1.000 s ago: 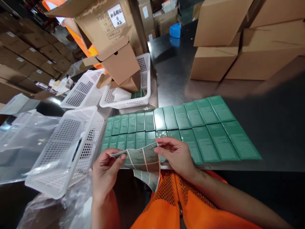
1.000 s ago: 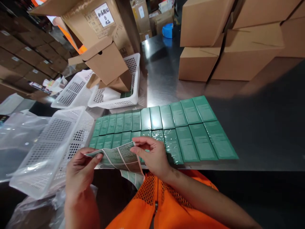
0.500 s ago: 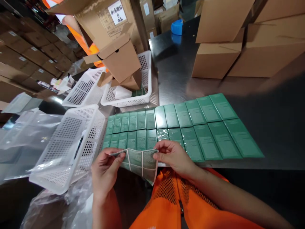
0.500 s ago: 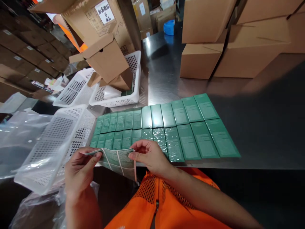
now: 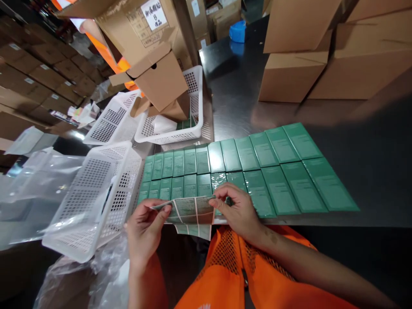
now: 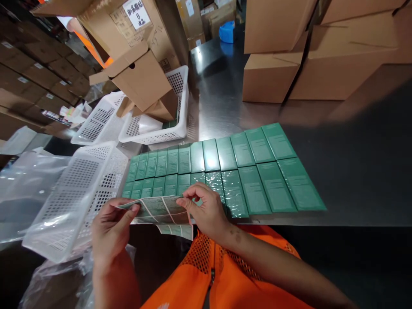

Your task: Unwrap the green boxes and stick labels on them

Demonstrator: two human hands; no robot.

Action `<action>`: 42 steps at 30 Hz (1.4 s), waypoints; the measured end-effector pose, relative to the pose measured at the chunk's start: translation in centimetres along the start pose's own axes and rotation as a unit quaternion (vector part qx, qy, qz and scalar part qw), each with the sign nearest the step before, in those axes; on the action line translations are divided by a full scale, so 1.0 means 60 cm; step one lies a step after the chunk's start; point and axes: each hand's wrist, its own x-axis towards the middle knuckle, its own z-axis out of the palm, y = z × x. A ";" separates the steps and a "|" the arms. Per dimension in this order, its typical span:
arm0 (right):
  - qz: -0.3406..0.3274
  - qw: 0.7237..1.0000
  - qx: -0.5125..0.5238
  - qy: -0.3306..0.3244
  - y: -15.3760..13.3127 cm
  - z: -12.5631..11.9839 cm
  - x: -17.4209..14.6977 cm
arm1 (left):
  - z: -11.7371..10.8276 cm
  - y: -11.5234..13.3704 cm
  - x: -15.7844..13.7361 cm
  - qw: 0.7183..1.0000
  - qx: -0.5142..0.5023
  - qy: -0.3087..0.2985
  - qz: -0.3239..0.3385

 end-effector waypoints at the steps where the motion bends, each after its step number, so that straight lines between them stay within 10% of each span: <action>1: -0.031 0.999 -0.026 -0.009 -0.001 -0.002 0.002 | 0.001 0.000 0.000 1.000 0.004 -0.002 0.006; 8: -0.067 0.993 -0.065 -0.075 -0.003 -0.017 0.012 | -0.003 -0.004 0.000 0.999 0.045 -0.004 0.022; 16: 0.103 0.990 0.006 -0.097 0.007 -0.020 0.002 | -0.006 -0.003 -0.006 0.997 0.060 -0.047 -0.019; 20: -0.068 0.982 -0.127 -0.124 0.003 -0.024 0.000 | -0.004 -0.009 -0.001 0.995 0.058 -0.048 -0.066; 24: -0.336 0.901 -0.216 -0.168 -0.021 -0.032 -0.017 | -0.012 -0.031 0.020 0.993 0.053 -0.024 -0.103; 26: -0.359 0.888 -0.163 -0.239 -0.048 -0.048 -0.027 | -0.021 -0.043 0.038 0.992 0.060 -0.007 -0.112; 30: -0.124 0.923 -0.063 -0.360 -0.117 -0.113 -0.007 | -0.030 -0.052 0.071 0.989 0.098 0.023 -0.113; 34: -0.185 0.938 -0.141 -0.257 -0.142 -0.166 0.080 | 0.006 -0.035 0.081 0.988 0.132 0.019 -0.079; 37: -0.080 0.967 -0.182 -0.158 -0.110 -0.170 0.158 | 0.059 -0.017 0.077 0.986 0.151 -0.052 -0.053; 42: 0.150 0.961 -0.062 -0.224 -0.019 -0.154 0.251 | 0.134 -0.005 0.089 0.955 0.196 -0.212 -0.061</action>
